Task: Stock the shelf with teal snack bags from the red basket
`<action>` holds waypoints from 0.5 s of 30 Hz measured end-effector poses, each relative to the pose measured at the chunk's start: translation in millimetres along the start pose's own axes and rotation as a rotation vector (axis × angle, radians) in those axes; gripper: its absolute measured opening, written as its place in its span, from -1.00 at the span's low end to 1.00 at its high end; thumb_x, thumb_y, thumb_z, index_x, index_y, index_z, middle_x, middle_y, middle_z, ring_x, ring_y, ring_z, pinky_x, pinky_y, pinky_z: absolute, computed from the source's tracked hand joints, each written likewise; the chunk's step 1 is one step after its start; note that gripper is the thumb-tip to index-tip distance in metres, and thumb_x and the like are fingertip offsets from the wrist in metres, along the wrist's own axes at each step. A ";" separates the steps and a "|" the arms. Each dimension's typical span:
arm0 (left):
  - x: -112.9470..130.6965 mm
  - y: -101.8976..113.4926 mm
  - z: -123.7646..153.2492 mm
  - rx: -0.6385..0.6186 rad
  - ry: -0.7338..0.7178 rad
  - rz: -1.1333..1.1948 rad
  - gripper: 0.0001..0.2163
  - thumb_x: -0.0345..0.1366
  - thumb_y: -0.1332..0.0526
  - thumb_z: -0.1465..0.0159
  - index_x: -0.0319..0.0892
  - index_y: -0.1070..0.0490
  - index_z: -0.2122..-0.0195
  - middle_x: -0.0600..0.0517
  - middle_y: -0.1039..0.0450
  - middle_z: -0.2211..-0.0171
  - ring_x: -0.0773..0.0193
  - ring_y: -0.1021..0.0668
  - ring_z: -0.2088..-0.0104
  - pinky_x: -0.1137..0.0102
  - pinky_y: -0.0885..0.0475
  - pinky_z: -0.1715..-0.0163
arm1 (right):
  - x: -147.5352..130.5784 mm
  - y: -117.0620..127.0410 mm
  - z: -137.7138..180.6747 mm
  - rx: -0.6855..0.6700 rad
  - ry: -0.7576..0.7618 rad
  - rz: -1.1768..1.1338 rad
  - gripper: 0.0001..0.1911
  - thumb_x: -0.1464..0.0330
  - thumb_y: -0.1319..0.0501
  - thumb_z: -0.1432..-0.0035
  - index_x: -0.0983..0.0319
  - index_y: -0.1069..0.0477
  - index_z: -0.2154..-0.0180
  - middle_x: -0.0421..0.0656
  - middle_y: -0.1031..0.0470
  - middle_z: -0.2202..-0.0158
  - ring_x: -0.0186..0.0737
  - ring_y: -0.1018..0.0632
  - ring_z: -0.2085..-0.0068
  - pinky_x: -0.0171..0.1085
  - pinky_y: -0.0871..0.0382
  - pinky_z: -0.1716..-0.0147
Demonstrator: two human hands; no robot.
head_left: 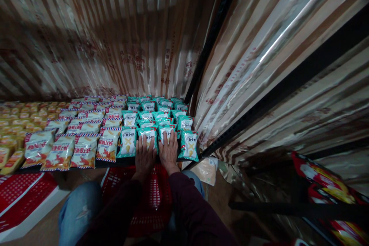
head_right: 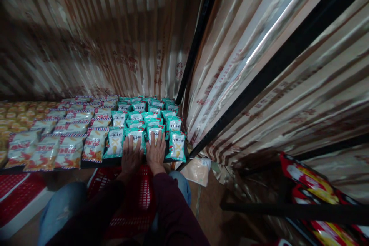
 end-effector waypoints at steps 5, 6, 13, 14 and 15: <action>-2.4 0.7 2.5 0.023 0.016 0.046 -0.49 -0.35 -0.12 -0.30 -0.15 -0.12 -0.28 -0.17 0.33 -0.40 -0.17 0.08 -0.37 -0.15 -0.15 -0.20 | 3.8 3.0 4.2 0.047 0.008 -0.039 -0.52 0.30 0.02 -0.35 0.22 -0.17 -0.26 0.00 0.31 -0.42 0.14 0.17 -0.38 0.13 -0.05 -0.21; -2.7 0.5 2.8 0.026 0.016 0.048 -0.50 -0.35 -0.12 -0.30 -0.16 -0.14 -0.28 -0.17 0.31 -0.40 -0.16 0.08 -0.37 -0.15 -0.14 -0.21 | 4.1 3.7 5.0 0.052 0.011 -0.041 -0.52 0.30 0.03 -0.35 0.22 -0.17 -0.26 -0.02 0.32 -0.42 0.14 0.17 -0.38 0.14 -0.04 -0.21; -7.7 -1.1 5.8 0.091 0.041 -0.006 -0.52 -0.33 -0.15 -0.29 -0.14 -0.20 -0.25 -0.18 0.18 -0.38 -0.13 0.04 -0.36 -0.10 -0.13 -0.21 | 0.2 6.3 7.9 0.060 0.017 -0.012 -0.52 0.32 0.01 -0.34 0.22 -0.17 -0.25 0.03 0.24 -0.41 0.12 0.11 -0.37 0.10 -0.07 -0.19; -8.9 -1.3 6.0 0.091 0.045 -0.009 -0.53 -0.33 -0.14 -0.29 -0.15 -0.21 -0.24 -0.19 0.15 -0.38 -0.12 0.02 -0.36 -0.09 -0.14 -0.21 | -0.1 5.7 7.9 0.063 0.010 -0.010 -0.52 0.32 0.01 -0.34 0.22 -0.17 -0.26 0.04 0.22 -0.40 0.12 0.10 -0.37 0.09 -0.08 -0.18; -10.0 -1.6 5.8 0.086 0.044 -0.008 -0.53 -0.34 -0.14 -0.29 -0.17 -0.21 -0.24 -0.21 0.12 -0.37 -0.11 0.01 -0.36 -0.07 -0.15 -0.21 | -0.2 4.8 7.7 0.062 0.006 -0.008 -0.51 0.31 0.01 -0.34 0.22 -0.16 -0.27 0.04 0.20 -0.40 0.11 0.10 -0.37 0.08 -0.09 -0.18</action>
Point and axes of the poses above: each hand's wrist, its own z-axis away from the middle knuckle, its own y-axis out of the back of the hand, x = y × z, the point moved 2 cm from there along -z, towards the middle knuckle
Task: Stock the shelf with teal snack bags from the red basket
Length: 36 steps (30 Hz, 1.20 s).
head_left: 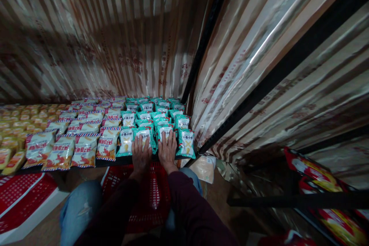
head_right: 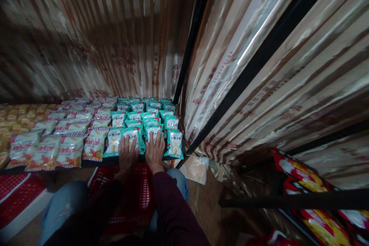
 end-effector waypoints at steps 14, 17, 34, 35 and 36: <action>-1.1 -2.8 -3.7 -0.165 0.010 -0.020 -0.53 -0.34 -0.09 -0.32 -0.17 -0.18 -0.27 -0.24 0.01 -0.33 -0.11 -0.03 -0.34 -0.08 -0.18 -0.21 | -1.2 -6.3 -4.6 -0.059 -0.027 0.026 -0.50 0.30 0.01 -0.35 0.22 -0.14 -0.28 0.05 0.12 -0.39 0.09 0.09 -0.37 0.05 -0.12 -0.18; -2.8 -4.6 -4.3 -0.177 -0.001 0.015 -0.53 -0.34 -0.08 -0.32 -0.17 -0.17 -0.27 -0.22 0.05 -0.35 -0.09 -0.01 -0.35 -0.06 -0.18 -0.22 | -1.3 -6.6 -5.0 -0.067 -0.029 0.022 -0.50 0.30 0.01 -0.35 0.22 -0.13 -0.28 0.03 0.15 -0.40 0.08 0.09 -0.38 0.05 -0.11 -0.19; -6.3 -4.0 -6.9 -0.159 -0.081 0.094 -0.52 -0.34 -0.07 -0.33 -0.23 -0.11 -0.28 -0.24 0.09 -0.36 -0.04 0.05 -0.37 0.00 -0.21 -0.21 | -0.1 -8.2 -3.8 -0.053 -0.020 -0.009 -0.49 0.29 0.03 -0.36 0.23 -0.10 -0.29 0.04 0.16 -0.40 0.09 0.10 -0.37 0.08 -0.12 -0.19; -6.7 -4.1 -6.4 -0.159 -0.078 0.098 -0.51 -0.33 -0.06 -0.34 -0.24 -0.08 -0.29 -0.24 0.07 -0.36 -0.03 0.05 -0.37 -0.01 -0.21 -0.22 | -0.3 -8.0 -3.8 -0.050 -0.019 -0.009 -0.49 0.29 0.03 -0.36 0.22 -0.10 -0.30 0.04 0.14 -0.40 0.09 0.10 -0.37 0.08 -0.13 -0.18; -7.0 -4.3 -5.9 -0.160 -0.077 0.101 -0.49 -0.31 -0.05 -0.34 -0.27 -0.04 -0.30 -0.26 0.04 -0.35 -0.02 0.04 -0.37 -0.01 -0.20 -0.22 | -0.5 -7.7 -3.9 -0.046 -0.019 -0.009 -0.49 0.29 0.04 -0.36 0.21 -0.10 -0.30 0.04 0.12 -0.39 0.09 0.09 -0.37 0.09 -0.14 -0.18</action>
Point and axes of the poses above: each hand's wrist, its own z-axis away from the middle knuckle, its own y-axis out of the back of the hand, x = y × z, the point moved 2 cm from there along -z, towards the middle knuckle
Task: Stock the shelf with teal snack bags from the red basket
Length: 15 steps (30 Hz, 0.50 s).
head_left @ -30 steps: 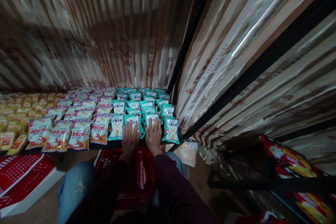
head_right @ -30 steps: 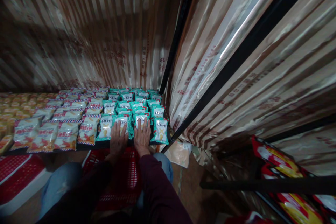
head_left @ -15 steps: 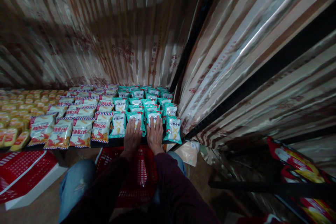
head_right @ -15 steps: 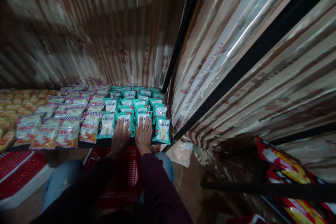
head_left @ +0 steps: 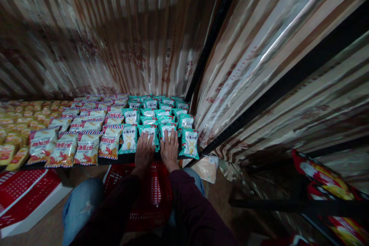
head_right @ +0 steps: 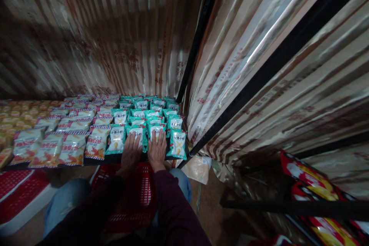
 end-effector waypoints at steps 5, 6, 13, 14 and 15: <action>-0.6 -2.1 2.7 0.055 -0.008 -0.047 -0.43 -0.29 -0.06 -0.35 -0.34 0.07 -0.33 -0.31 -0.06 -0.30 -0.01 0.02 -0.37 -0.01 -0.19 -0.23 | 0.3 2.7 0.5 0.027 0.010 0.002 -0.50 0.29 0.05 -0.36 0.22 -0.13 -0.28 0.06 0.05 -0.37 0.07 0.07 -0.37 0.06 -0.14 -0.17; -0.6 -2.2 3.2 0.075 -0.015 -0.057 -0.43 -0.28 -0.07 -0.34 -0.33 0.06 -0.33 -0.31 -0.06 -0.31 -0.03 0.02 -0.36 -0.01 -0.19 -0.22 | 0.7 3.2 0.9 0.031 0.016 0.000 -0.50 0.29 0.04 -0.36 0.23 -0.13 -0.28 0.06 0.05 -0.37 0.06 0.07 -0.37 0.06 -0.12 -0.18; -0.8 -1.3 5.6 0.119 -0.015 -0.059 -0.40 -0.26 -0.12 -0.32 -0.29 0.05 -0.33 -0.32 0.01 -0.33 -0.07 -0.01 -0.36 -0.04 -0.19 -0.21 | 4.2 4.6 4.8 0.062 0.027 -0.025 -0.50 0.29 0.02 -0.36 0.23 -0.13 -0.28 0.06 0.13 -0.39 0.07 0.09 -0.37 0.08 -0.07 -0.20; -0.7 -1.0 5.7 0.122 -0.011 -0.059 -0.41 -0.25 -0.13 -0.32 -0.27 0.04 -0.33 -0.31 0.02 -0.33 -0.07 -0.01 -0.36 -0.04 -0.18 -0.21 | 4.3 4.8 5.3 0.066 0.028 -0.024 -0.50 0.30 0.01 -0.35 0.24 -0.14 -0.28 0.06 0.14 -0.39 0.08 0.09 -0.37 0.08 -0.06 -0.20; -0.4 -0.5 5.8 0.126 -0.008 -0.059 -0.41 -0.25 -0.13 -0.32 -0.26 0.02 -0.33 -0.30 0.04 -0.34 -0.08 -0.01 -0.36 -0.05 -0.18 -0.21 | 4.3 5.1 5.7 0.069 0.031 -0.021 -0.50 0.30 0.00 -0.35 0.25 -0.14 -0.27 0.06 0.14 -0.39 0.08 0.09 -0.37 0.08 -0.06 -0.21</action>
Point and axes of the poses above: each hand's wrist, its own z-axis away from the middle knuckle, its own y-axis out of the back of the hand, x = y × z, the point moved 2 cm from there along -z, towards the middle knuckle
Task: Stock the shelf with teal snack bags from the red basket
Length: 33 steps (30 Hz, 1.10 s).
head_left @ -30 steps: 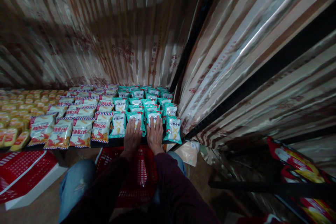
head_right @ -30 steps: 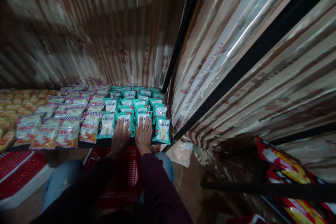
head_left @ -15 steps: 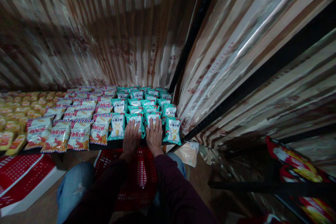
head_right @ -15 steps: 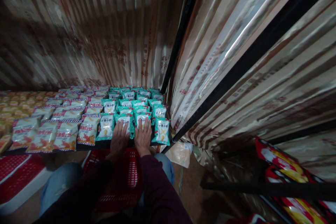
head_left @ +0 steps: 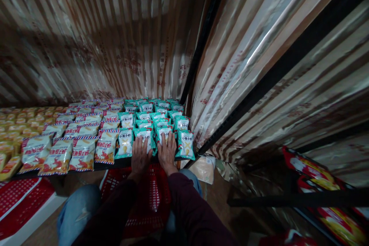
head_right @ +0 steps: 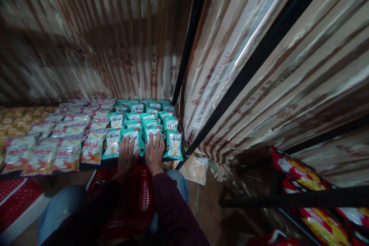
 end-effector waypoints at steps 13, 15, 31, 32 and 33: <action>4.0 9.5 -5.3 0.038 -0.028 -0.047 -0.44 -0.29 -0.19 -0.27 -0.21 -0.11 -0.29 -0.26 0.18 -0.38 -0.14 -0.01 -0.35 -0.07 -0.23 -0.17 | -1.6 3.0 1.6 0.012 0.002 0.022 -0.50 0.29 -0.04 -0.33 0.27 -0.18 -0.26 0.09 0.12 -0.38 0.12 0.05 -0.36 0.08 -0.04 -0.21; 4.1 9.4 -6.1 0.022 -0.037 -0.036 -0.46 -0.29 -0.19 -0.27 -0.21 -0.14 -0.27 -0.25 0.20 -0.38 -0.15 -0.01 -0.35 -0.06 -0.24 -0.17 | -2.0 3.0 1.1 -0.003 -0.007 0.021 -0.49 0.29 -0.03 -0.33 0.26 -0.17 -0.26 0.09 0.10 -0.38 0.11 0.04 -0.36 0.06 -0.05 -0.20; 4.7 8.1 -3.9 0.003 -0.029 -0.041 -0.45 -0.26 -0.21 -0.27 -0.13 -0.15 -0.28 -0.20 0.16 -0.38 -0.15 -0.04 -0.34 -0.07 -0.20 -0.19 | 5.8 37.6 6.0 0.025 0.079 -0.039 -0.46 0.34 0.02 -0.35 0.21 -0.01 -0.32 0.02 0.05 -0.38 -0.01 0.08 -0.39 0.06 -0.05 -0.24; 5.1 8.5 -3.8 0.001 -0.028 -0.043 -0.45 -0.26 -0.21 -0.26 -0.13 -0.16 -0.28 -0.19 0.15 -0.38 -0.15 -0.04 -0.34 -0.07 -0.20 -0.19 | 9.4 44.0 6.2 0.054 0.080 -0.046 -0.45 0.35 0.04 -0.35 0.20 0.03 -0.33 0.00 0.05 -0.38 -0.03 0.07 -0.39 0.06 -0.06 -0.24; 5.6 9.0 -3.7 0.001 -0.028 -0.047 -0.45 -0.25 -0.21 -0.26 -0.13 -0.17 -0.27 -0.19 0.14 -0.37 -0.15 -0.04 -0.34 -0.07 -0.20 -0.19 | 13.9 49.8 6.4 0.084 0.071 -0.046 -0.44 0.35 0.04 -0.36 0.17 0.06 -0.34 -0.02 0.06 -0.38 -0.04 0.06 -0.38 0.07 -0.06 -0.24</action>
Point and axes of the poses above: each hand's wrist, its own z-axis away from the middle knuckle, its own y-axis out of the back of the hand, x = y × z, the point moved 2 cm from there along -z, towards the middle knuckle
